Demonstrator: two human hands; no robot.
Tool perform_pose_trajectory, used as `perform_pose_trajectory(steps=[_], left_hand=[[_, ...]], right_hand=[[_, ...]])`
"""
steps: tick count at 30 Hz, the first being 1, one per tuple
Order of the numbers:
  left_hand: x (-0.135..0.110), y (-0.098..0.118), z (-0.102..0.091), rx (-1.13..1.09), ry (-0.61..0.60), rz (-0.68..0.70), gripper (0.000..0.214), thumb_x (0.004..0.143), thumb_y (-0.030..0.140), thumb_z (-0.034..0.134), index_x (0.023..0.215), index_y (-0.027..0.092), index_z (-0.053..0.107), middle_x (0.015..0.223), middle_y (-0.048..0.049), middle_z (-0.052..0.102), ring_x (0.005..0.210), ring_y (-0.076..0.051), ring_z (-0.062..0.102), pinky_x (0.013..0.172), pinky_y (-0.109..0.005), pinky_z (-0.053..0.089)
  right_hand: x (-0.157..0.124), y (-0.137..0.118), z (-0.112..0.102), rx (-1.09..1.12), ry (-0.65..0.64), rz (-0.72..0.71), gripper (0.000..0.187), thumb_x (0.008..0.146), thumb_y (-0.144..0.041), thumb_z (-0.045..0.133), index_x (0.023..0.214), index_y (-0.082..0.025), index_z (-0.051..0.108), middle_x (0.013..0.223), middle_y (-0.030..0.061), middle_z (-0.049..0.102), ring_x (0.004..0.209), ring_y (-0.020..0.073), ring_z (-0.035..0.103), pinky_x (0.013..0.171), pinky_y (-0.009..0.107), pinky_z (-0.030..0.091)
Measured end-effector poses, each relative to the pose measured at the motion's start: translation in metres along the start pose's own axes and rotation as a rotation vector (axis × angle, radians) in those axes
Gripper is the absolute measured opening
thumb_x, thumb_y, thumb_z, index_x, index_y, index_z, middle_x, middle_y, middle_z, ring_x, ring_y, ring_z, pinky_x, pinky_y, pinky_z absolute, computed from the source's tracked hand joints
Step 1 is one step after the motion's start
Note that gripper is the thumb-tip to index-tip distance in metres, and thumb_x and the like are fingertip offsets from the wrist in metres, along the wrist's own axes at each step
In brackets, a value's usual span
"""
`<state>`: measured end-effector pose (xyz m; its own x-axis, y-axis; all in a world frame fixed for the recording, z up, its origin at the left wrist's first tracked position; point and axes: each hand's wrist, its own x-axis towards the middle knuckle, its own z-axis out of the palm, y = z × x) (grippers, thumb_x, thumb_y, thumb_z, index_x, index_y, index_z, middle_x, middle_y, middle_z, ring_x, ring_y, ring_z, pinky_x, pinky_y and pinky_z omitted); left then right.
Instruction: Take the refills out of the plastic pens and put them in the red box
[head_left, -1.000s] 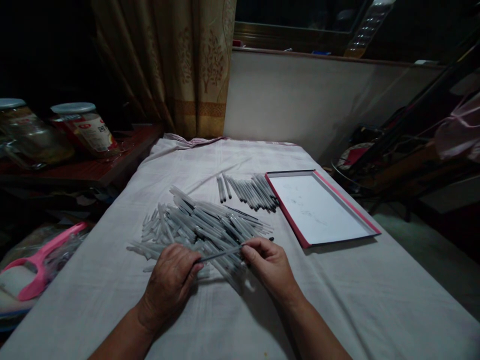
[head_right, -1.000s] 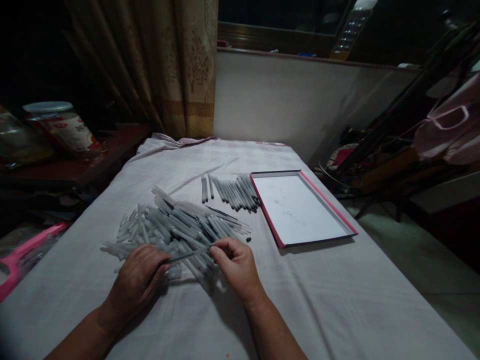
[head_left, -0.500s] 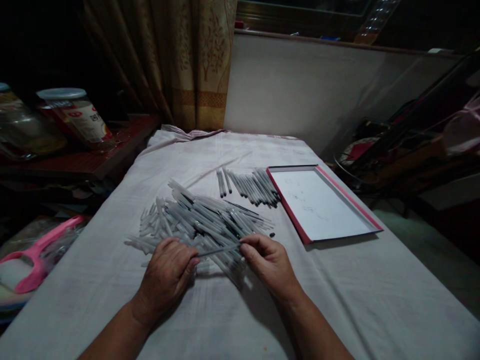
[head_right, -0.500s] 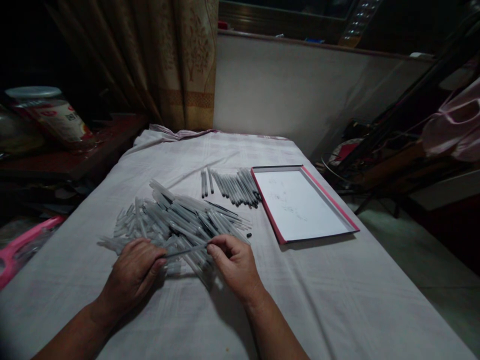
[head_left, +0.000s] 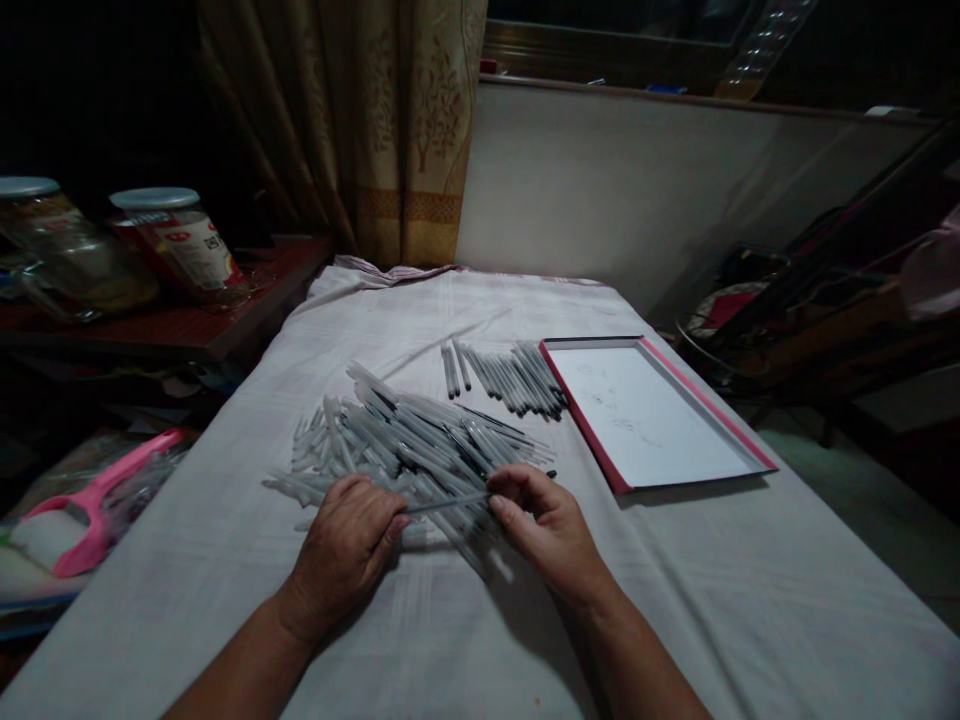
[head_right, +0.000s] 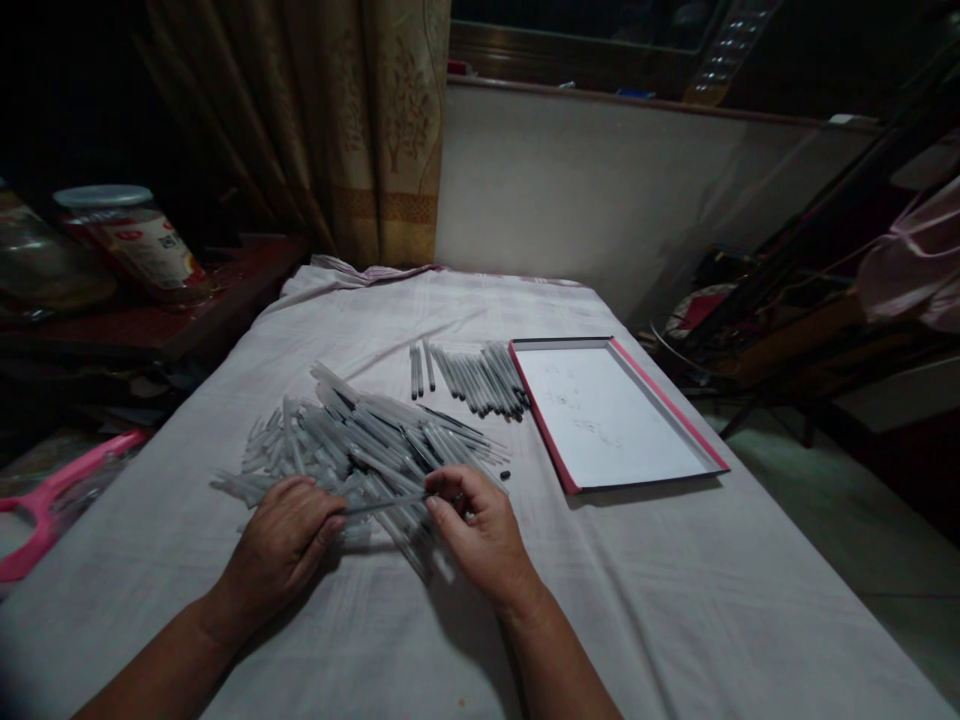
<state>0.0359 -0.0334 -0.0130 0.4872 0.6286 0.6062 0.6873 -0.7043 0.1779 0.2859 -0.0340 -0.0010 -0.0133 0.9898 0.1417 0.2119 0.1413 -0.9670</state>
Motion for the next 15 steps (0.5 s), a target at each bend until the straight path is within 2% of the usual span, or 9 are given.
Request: perform_pose_trajectory(steps=[2, 4, 7, 10, 13, 15], left_hand=[[-0.0002, -0.0004, 0.0, 0.002, 0.001, 0.001, 0.018, 0.103, 0.025, 0.042, 0.096, 0.019, 0.058, 0.077, -0.0001, 0.066, 0.073, -0.017, 0.06, 0.089, -0.036, 0.043], [-0.0008, -0.0009, 0.0005, 0.007, -0.006, 0.002, 0.018, 0.102, 0.026, 0.043, 0.096, 0.019, 0.058, 0.077, -0.0002, 0.066, 0.073, -0.018, 0.06, 0.09, -0.037, 0.043], [-0.0016, -0.0015, 0.0016, 0.015, -0.012, 0.005, 0.018, 0.103, 0.026, 0.043, 0.096, 0.019, 0.059, 0.078, -0.0004, 0.067, 0.073, -0.018, 0.06, 0.091, -0.037, 0.042], [-0.0011, -0.0014, 0.0017, 0.015, -0.001, 0.009, 0.019, 0.102, 0.026, 0.043, 0.095, 0.02, 0.059, 0.077, -0.0003, 0.067, 0.073, -0.018, 0.061, 0.09, -0.037, 0.043], [0.0004, -0.0005, 0.0006, 0.012, -0.004, 0.006, 0.02, 0.102, 0.026, 0.043, 0.093, 0.02, 0.059, 0.076, 0.0, 0.067, 0.072, -0.018, 0.061, 0.088, -0.036, 0.043], [0.0014, 0.0002, -0.0001, 0.01, -0.008, 0.005, 0.019, 0.102, 0.026, 0.043, 0.094, 0.02, 0.059, 0.076, 0.0, 0.067, 0.072, -0.017, 0.061, 0.089, -0.036, 0.043]], right_hand=[[0.0005, 0.0, -0.0003, 0.014, 0.0, 0.039, 0.022, 0.076, -0.031, 0.067, 0.092, -0.019, 0.074, 0.074, 0.0018, 0.067, 0.062, 0.0139, 0.058, 0.058, 0.025, 0.046], [0.0014, 0.0, -0.0007, 0.016, 0.006, 0.067, 0.02, 0.078, -0.035, 0.066, 0.086, -0.018, 0.074, 0.068, 0.001, 0.065, 0.058, 0.0134, 0.055, 0.055, 0.025, 0.045], [0.0025, -0.0009, -0.0015, 0.005, 0.017, 0.006, 0.015, 0.078, -0.032, 0.065, 0.076, -0.019, 0.072, 0.068, 0.0016, 0.065, 0.061, 0.0141, 0.057, 0.058, 0.025, 0.045], [0.002, -0.0007, -0.0014, 0.002, 0.004, -0.051, 0.012, 0.075, -0.026, 0.066, 0.082, -0.02, 0.073, 0.078, 0.003, 0.068, 0.068, 0.0151, 0.06, 0.062, 0.025, 0.047], [0.0006, 0.0025, -0.0001, 0.003, -0.022, 0.033, 0.017, 0.078, -0.031, 0.066, 0.087, -0.019, 0.074, 0.068, 0.0003, 0.063, 0.059, 0.0133, 0.055, 0.055, 0.024, 0.043], [0.0002, 0.0043, 0.0002, -0.005, -0.024, 0.066, 0.018, 0.081, -0.033, 0.065, 0.084, -0.018, 0.073, 0.063, -0.0006, 0.061, 0.056, 0.0127, 0.052, 0.053, 0.024, 0.041]])
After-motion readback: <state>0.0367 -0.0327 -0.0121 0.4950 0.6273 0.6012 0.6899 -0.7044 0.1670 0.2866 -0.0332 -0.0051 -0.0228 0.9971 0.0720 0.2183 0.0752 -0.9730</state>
